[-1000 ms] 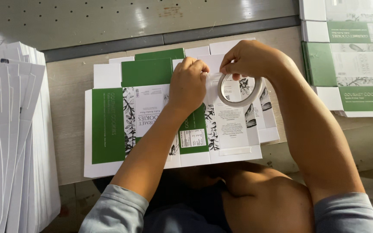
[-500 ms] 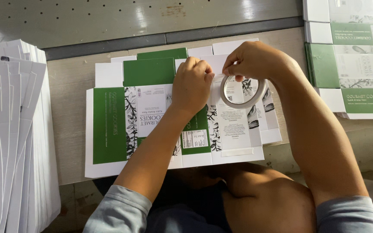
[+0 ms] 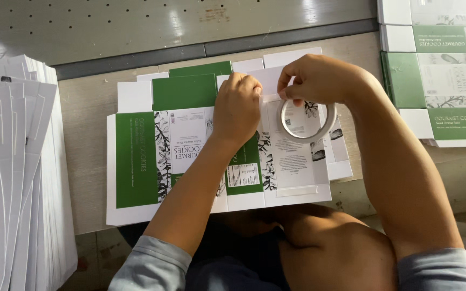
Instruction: The person assembles flat-packed cardboard boxes labeled 'Gourmet Cookies' by folding the flaps and securing them with clear adhesive tape. They work on a table, repeatedly taping the edges of the boxes to form the final structure.
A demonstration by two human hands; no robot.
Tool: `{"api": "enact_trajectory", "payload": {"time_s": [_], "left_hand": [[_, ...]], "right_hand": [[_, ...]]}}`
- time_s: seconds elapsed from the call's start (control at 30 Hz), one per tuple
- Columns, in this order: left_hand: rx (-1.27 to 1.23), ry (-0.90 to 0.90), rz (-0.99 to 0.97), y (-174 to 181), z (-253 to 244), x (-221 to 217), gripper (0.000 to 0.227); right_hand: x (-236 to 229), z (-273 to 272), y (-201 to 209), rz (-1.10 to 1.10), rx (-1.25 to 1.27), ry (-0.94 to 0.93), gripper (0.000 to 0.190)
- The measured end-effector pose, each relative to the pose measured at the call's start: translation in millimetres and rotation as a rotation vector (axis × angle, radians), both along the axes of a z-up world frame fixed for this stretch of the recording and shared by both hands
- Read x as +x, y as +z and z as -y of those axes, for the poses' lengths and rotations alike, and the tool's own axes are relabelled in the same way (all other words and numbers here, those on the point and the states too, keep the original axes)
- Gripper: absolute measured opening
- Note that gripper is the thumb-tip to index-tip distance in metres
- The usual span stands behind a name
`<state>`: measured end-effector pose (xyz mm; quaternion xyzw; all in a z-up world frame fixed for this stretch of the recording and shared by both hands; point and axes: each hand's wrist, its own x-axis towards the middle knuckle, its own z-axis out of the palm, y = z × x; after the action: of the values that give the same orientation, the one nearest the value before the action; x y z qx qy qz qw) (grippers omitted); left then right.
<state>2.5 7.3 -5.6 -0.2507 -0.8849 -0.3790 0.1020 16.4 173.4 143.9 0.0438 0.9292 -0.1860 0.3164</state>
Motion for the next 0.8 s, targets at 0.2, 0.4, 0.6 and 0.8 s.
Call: {"api": "enact_trajectory", "payload": {"time_s": [0.2,0.4,0.6,0.8], "left_hand": [[0.003,-0.046,-0.007,-6,4,-1,0.031],[-0.085,-0.028,0.022,18,7,8,0.021],[-0.052,-0.023,0.009,13,6,8,0.010],[-0.098,-0.022,0.018,9,4,6,0.005]], "right_hand": [[0,2,8,-0.010,0.006,-0.107,0.017],[-12,-14,-35,-0.143,-0.074,0.014,0.020],[-6,-7,-25,-0.119,-0.074,-0.035,0.018],[-2,-6,-21,-0.129,-0.087,-0.035,0.016]]}}
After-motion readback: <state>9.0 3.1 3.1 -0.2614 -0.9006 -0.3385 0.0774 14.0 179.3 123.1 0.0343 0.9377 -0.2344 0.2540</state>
